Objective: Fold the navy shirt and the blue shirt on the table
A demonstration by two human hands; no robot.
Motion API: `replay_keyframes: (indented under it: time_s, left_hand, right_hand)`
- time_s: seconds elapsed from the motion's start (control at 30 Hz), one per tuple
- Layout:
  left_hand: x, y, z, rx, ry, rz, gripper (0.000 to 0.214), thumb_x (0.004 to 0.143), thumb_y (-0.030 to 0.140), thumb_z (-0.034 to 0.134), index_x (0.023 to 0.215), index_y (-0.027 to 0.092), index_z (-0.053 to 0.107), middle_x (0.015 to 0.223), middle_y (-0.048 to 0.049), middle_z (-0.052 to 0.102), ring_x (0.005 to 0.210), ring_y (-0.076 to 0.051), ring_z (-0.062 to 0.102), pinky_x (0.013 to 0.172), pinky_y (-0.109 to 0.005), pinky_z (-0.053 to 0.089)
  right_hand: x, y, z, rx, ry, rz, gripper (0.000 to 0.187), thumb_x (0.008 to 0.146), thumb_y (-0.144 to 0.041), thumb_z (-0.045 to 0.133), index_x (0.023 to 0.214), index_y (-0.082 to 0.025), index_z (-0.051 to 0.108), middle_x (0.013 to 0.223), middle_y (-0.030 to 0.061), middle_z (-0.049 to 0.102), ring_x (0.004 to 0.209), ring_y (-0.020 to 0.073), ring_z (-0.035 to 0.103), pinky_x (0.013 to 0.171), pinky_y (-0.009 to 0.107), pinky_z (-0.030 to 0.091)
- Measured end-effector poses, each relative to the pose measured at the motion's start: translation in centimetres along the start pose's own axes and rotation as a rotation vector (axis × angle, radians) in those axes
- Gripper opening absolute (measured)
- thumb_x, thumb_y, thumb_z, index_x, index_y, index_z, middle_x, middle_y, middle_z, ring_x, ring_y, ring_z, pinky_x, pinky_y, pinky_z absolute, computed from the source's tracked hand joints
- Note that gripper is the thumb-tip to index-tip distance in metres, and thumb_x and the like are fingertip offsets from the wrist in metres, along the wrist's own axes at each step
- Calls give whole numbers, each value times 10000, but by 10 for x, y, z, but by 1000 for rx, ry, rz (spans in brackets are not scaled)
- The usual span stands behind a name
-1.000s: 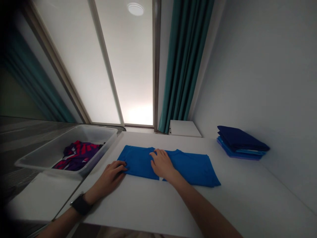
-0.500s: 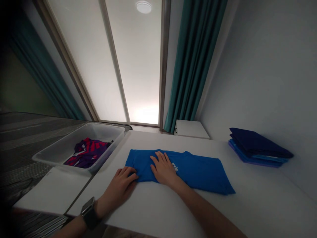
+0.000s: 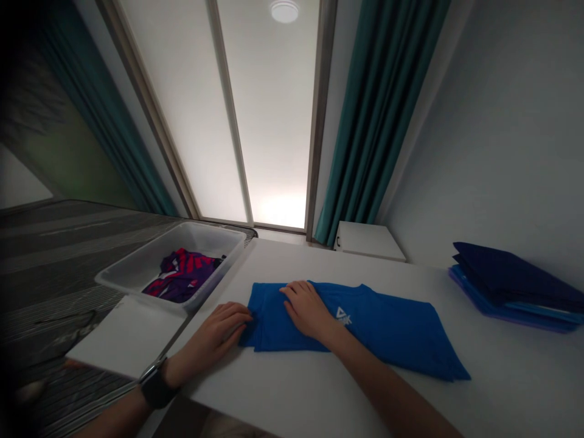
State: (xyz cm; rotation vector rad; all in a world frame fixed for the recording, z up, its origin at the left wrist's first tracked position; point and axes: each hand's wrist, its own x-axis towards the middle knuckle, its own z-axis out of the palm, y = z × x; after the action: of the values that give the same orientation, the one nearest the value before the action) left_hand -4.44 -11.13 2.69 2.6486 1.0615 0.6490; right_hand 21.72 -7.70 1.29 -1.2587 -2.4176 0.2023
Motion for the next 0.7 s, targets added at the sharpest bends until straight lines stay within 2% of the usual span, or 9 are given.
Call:
replay_keyframes:
  time_s: [0.13, 0.3, 0.43, 0.57, 0.7]
  left_hand:
    - [-15, 7, 1, -24, -52, 45, 254, 936, 171, 443, 1114, 243, 609, 1127, -71, 659, 1121, -219, 565, 962, -390, 446]
    - [-23, 14, 4, -42, -76, 80, 277, 920, 168, 470, 1150, 245, 603, 1117, -74, 673, 1145, -225, 567, 970, -396, 456]
    - [-22, 14, 4, -51, -92, 91, 256, 919, 137, 453, 1108, 224, 601, 1112, -63, 663, 1140, -214, 558, 979, -380, 430]
    - [-21, 15, 3, -43, -108, 74, 213, 926, 143, 443, 1055, 223, 592, 1086, -58, 657, 1110, -213, 559, 961, -375, 413]
    - [-20, 16, 4, -40, -105, 14, 191, 911, 158, 480, 1057, 233, 578, 1066, -45, 655, 1036, -212, 576, 918, -373, 421]
  right_hand:
    - [30, -13, 3, -18, -72, -59, 268, 949, -196, 439, 1163, -182, 600, 1104, 105, 607, 1048, 229, 527, 943, 402, 401]
    - [51, -16, 8, -95, -174, -69, 162, 941, -274, 513, 1004, -175, 626, 1039, 89, 622, 995, 226, 533, 876, 360, 375]
    - [63, -12, 8, -127, -238, -43, 185, 982, -234, 431, 944, -169, 600, 987, 77, 657, 952, 202, 566, 845, 326, 346]
    - [71, -7, 11, -207, -230, 18, 212, 999, -230, 380, 986, -160, 579, 934, 86, 679, 907, 207, 599, 835, 327, 336]
    - [69, -5, 20, -241, -201, 31, 188, 988, -232, 404, 1002, -164, 579, 949, 88, 687, 904, 210, 609, 838, 324, 332]
